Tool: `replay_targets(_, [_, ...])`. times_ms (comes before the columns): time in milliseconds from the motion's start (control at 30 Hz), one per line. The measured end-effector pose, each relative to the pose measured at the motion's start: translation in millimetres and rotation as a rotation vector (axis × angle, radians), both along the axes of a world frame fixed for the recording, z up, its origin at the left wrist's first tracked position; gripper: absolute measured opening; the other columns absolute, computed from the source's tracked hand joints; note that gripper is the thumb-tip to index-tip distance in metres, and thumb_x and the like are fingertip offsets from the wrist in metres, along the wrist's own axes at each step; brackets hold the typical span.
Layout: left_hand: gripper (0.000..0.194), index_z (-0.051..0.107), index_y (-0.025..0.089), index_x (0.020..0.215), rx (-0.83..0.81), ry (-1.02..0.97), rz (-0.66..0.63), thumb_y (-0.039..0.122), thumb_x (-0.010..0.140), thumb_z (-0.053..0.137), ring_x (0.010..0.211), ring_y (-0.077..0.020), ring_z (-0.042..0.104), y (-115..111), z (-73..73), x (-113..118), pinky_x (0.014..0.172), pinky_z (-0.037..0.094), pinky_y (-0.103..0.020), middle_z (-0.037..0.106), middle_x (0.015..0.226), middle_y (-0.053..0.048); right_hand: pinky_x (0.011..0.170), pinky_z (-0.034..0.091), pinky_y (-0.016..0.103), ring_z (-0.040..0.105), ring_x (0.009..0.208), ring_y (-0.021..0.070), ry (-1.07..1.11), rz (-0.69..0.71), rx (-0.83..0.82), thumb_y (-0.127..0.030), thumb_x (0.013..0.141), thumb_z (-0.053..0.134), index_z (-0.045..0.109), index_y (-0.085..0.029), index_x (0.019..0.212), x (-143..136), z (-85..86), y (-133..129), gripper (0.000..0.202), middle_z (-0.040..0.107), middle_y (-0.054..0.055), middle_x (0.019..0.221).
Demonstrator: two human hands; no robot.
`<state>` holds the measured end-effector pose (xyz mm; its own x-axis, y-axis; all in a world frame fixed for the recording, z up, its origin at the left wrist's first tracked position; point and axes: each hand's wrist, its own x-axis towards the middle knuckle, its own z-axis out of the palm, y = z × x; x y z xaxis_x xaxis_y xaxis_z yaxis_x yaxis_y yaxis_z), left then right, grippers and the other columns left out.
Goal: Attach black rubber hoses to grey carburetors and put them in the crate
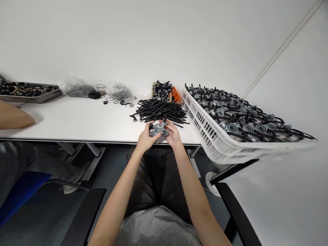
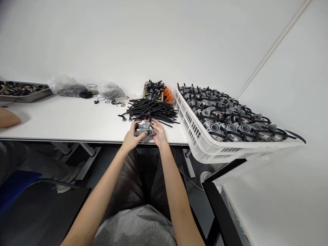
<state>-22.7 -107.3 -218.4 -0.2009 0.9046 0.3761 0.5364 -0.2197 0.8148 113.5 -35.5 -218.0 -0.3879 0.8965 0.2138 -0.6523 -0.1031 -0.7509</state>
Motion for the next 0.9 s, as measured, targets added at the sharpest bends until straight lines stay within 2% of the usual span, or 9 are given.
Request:
replay_targets(367, [0.063,0.044,0.019,0.136,0.019,-0.005,-0.010,0.044,0.083,0.068,0.104,-0.0252,0.064,0.2,-0.4,-0.1,0.091,0.052,-0.047,0.063,0.123,-0.011,0.074,0.055,0.024,0.070,0.081,0.0146,-0.009,-0.056,0.016,-0.016,0.069,0.074,0.069,-0.024,0.097,-3.8,-3.1,1.9,0.029,0.076,-0.002,0.092])
replay_targets(667, [0.063,0.044,0.020,0.135,0.018,-0.008,-0.005,0.044,0.083,0.068,0.102,-0.0246,0.064,-0.2,0.3,-1.1,0.090,0.052,-0.046,0.062,0.122,-0.010,0.080,0.056,0.027,0.072,0.088,0.0166,-0.015,-0.016,0.040,-0.024,0.071,0.077,0.067,-0.023,0.102,-5.1,-2.2,0.0,0.033,0.079,0.003,0.103])
replay_targets(900, [0.064,0.044,0.020,0.135,0.010,-0.018,-0.007,0.044,0.082,0.069,0.102,-0.0249,0.064,-1.5,2.3,-0.3,0.090,0.051,-0.046,0.064,0.119,-0.010,0.081,0.057,0.028,0.073,0.089,0.0178,-0.022,0.011,0.031,-0.027,0.070,0.080,0.068,-0.023,0.103,-4.9,-0.7,-1.9,0.035,0.079,0.002,0.102])
